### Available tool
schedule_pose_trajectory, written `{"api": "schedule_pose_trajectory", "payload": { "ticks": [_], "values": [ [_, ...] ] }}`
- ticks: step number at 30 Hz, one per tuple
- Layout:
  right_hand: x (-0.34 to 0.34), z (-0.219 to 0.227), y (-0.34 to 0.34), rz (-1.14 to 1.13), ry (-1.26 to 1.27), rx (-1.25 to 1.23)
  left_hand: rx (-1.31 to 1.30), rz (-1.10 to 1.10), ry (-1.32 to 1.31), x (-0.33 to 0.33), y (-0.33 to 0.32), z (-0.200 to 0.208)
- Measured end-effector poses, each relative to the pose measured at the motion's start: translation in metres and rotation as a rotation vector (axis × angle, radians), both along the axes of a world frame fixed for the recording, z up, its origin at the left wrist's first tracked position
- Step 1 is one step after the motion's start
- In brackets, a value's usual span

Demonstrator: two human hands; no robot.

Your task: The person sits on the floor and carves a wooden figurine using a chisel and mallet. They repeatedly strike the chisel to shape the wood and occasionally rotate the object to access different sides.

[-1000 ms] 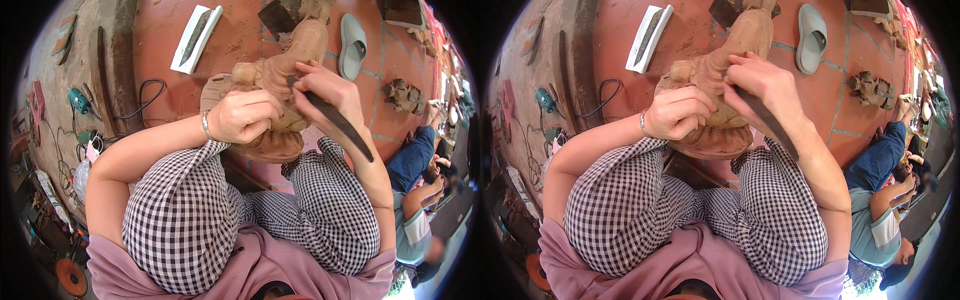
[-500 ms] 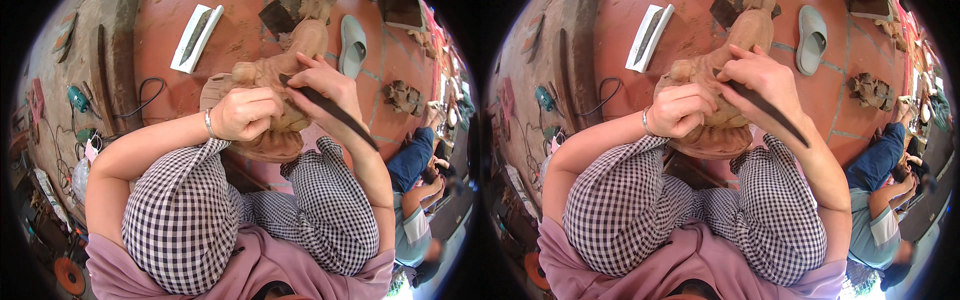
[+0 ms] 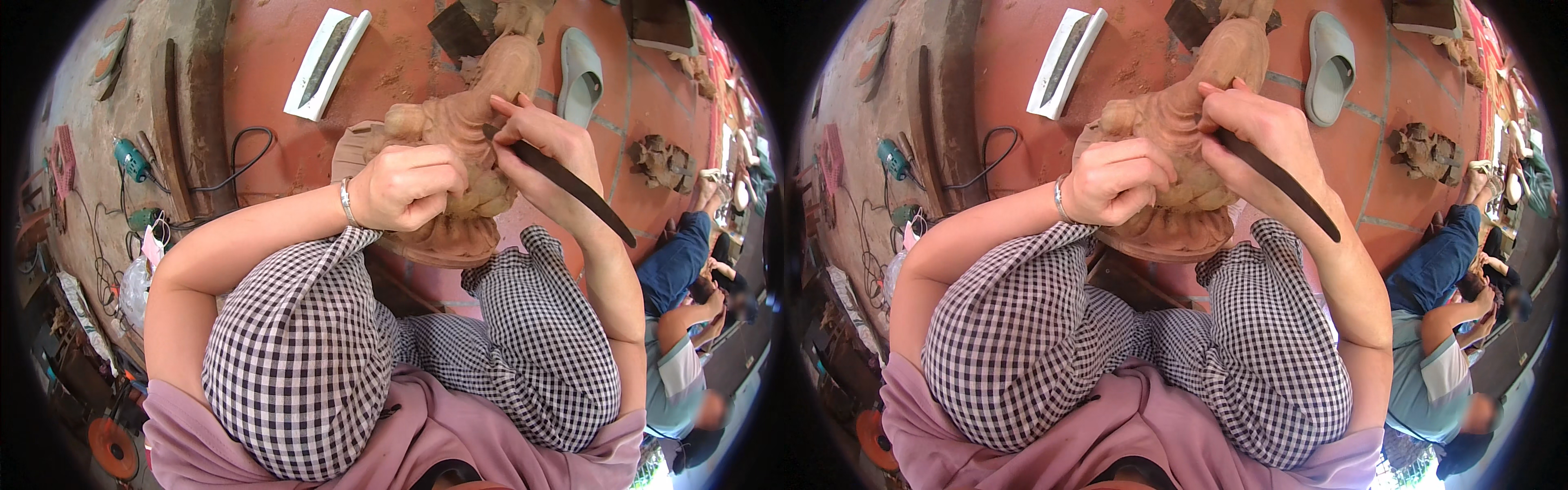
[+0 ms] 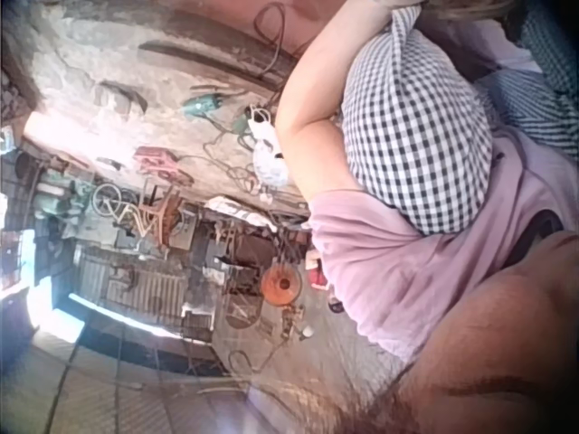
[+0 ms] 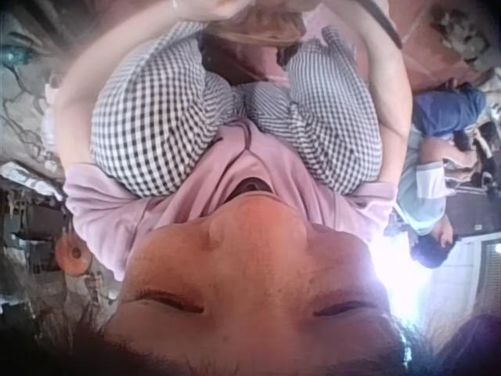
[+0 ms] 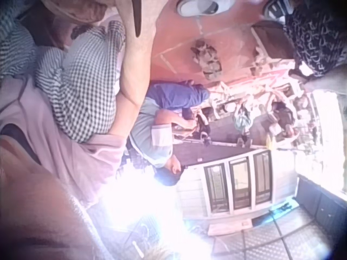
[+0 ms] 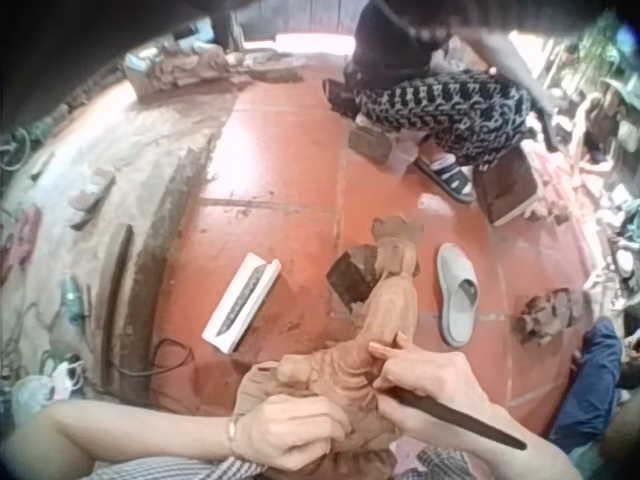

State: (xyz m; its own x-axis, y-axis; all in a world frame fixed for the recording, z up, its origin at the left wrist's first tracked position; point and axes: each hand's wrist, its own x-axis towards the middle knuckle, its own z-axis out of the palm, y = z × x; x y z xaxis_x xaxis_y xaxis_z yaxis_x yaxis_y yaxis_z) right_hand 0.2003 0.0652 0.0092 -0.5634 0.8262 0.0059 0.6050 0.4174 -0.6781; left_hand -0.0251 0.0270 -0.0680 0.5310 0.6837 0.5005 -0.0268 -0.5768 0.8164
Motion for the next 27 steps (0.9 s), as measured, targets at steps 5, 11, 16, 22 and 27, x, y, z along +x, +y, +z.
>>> {"api": "schedule_pose_trajectory", "payload": {
  "ticks": [5, 11, 16, 22, 27],
  "values": [
    [-0.004, 0.005, -0.005, -0.081, 0.045, -0.034, -0.016, -0.025, 0.0, 0.0, 0.001, 0.003],
    [0.013, 0.02, -0.011, -0.342, 0.336, -0.439, -0.1, -0.057, -0.05, -0.003, 0.002, 0.005],
    [0.024, 0.013, -0.023, -0.297, 0.271, -0.523, -0.176, -0.068, -0.037, -0.004, 0.002, 0.01],
    [0.026, 0.013, -0.029, -0.352, 0.373, -0.671, -0.119, -0.023, 0.009, -0.009, 0.001, 0.009],
    [0.05, 0.004, -0.03, -0.465, 0.383, -0.784, 0.204, 0.196, 0.272, -0.016, 0.019, 0.015]
  ]
}}
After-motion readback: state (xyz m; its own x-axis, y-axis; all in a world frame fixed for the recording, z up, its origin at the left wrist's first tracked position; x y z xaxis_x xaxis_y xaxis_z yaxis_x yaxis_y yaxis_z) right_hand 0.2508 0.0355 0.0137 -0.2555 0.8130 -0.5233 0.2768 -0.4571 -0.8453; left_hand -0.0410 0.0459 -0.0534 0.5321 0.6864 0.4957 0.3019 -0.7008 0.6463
